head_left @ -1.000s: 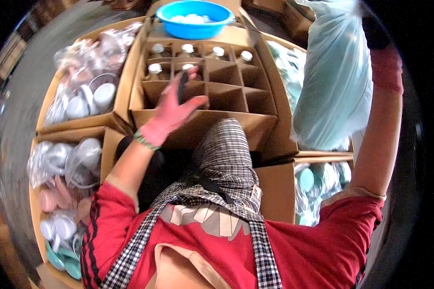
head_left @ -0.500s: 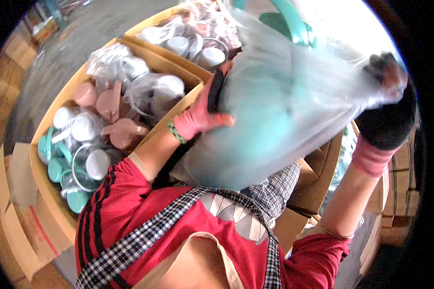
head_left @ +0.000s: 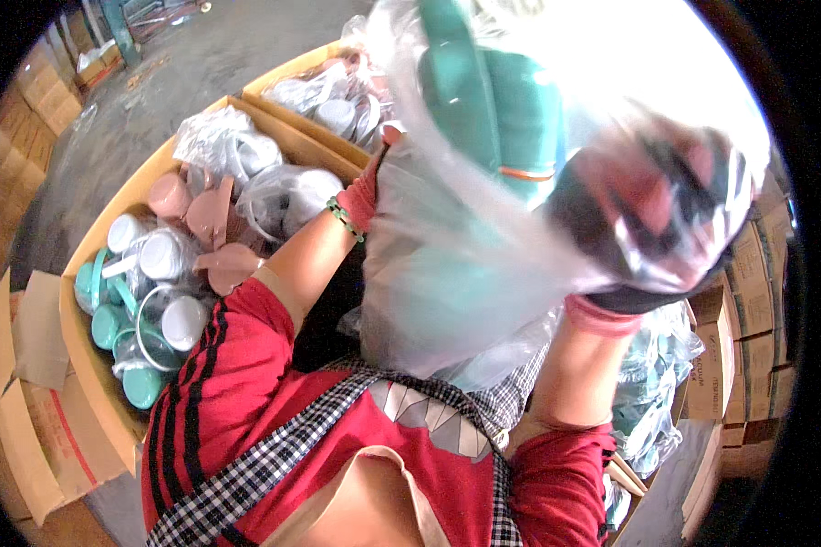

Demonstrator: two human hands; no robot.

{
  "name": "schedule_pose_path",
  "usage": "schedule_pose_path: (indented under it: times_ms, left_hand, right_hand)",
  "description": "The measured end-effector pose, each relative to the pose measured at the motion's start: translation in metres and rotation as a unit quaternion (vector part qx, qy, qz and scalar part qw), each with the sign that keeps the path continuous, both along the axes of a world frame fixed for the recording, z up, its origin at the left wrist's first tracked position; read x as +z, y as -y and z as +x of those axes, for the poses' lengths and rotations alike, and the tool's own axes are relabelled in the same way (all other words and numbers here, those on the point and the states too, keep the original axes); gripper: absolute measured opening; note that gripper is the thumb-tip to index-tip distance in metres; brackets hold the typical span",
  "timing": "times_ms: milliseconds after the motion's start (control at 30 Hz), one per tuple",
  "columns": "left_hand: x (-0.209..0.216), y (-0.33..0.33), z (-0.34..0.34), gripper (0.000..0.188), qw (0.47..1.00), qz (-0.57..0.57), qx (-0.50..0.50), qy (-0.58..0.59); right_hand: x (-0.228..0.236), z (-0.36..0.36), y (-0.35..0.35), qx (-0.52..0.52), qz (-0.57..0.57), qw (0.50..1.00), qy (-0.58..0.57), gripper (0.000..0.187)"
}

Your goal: The person unpacks plastic-wrapped kettles of various colors from cardboard boxes, removes the protective plastic, and places the kettles into a compartmentalized cardboard box. The person handles the kettles one by one, inspecting them briefly before packing.

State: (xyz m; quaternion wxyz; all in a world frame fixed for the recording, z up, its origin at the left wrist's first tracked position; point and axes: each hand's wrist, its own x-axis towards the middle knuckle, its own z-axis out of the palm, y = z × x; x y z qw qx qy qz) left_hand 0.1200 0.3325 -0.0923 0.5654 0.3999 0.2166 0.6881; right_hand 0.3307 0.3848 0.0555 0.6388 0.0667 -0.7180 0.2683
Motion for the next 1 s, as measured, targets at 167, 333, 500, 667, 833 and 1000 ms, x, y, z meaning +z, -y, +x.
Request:
schedule_pose_path:
  times_ms: [167,333,500,667,833,1000]
  left_hand:
    - [-0.014,-0.042,-0.018,0.075,0.997,-0.029,-0.027,-0.064]
    - [-0.069,-0.026,0.013,0.067,0.991,-0.043,0.037,-0.121]
    - [-0.086,0.011,0.046,0.060,0.901,0.011,0.155,-0.406]
    - [-0.113,0.032,0.043,0.052,0.730,0.033,0.112,-0.674]
    - [-0.120,0.083,0.056,0.046,0.659,0.049,0.035,-0.750]
    - [-0.068,0.074,0.027,0.040,0.846,-0.074,-0.073,-0.523]
  right_hand:
    - [-0.040,0.015,0.015,0.130,-0.229,0.964,-0.033,0.055]
    - [-0.105,0.023,0.014,0.148,-0.407,0.900,0.045,0.069]
    - [-0.222,0.071,0.026,0.140,-0.522,0.828,0.149,0.075]
    - [-0.295,0.100,0.029,0.011,-0.474,0.843,0.256,0.046]
    - [-0.303,0.148,0.003,0.006,-0.653,0.718,0.239,0.039]
    - [-0.204,0.185,-0.030,-0.270,-0.443,0.802,0.294,0.041]
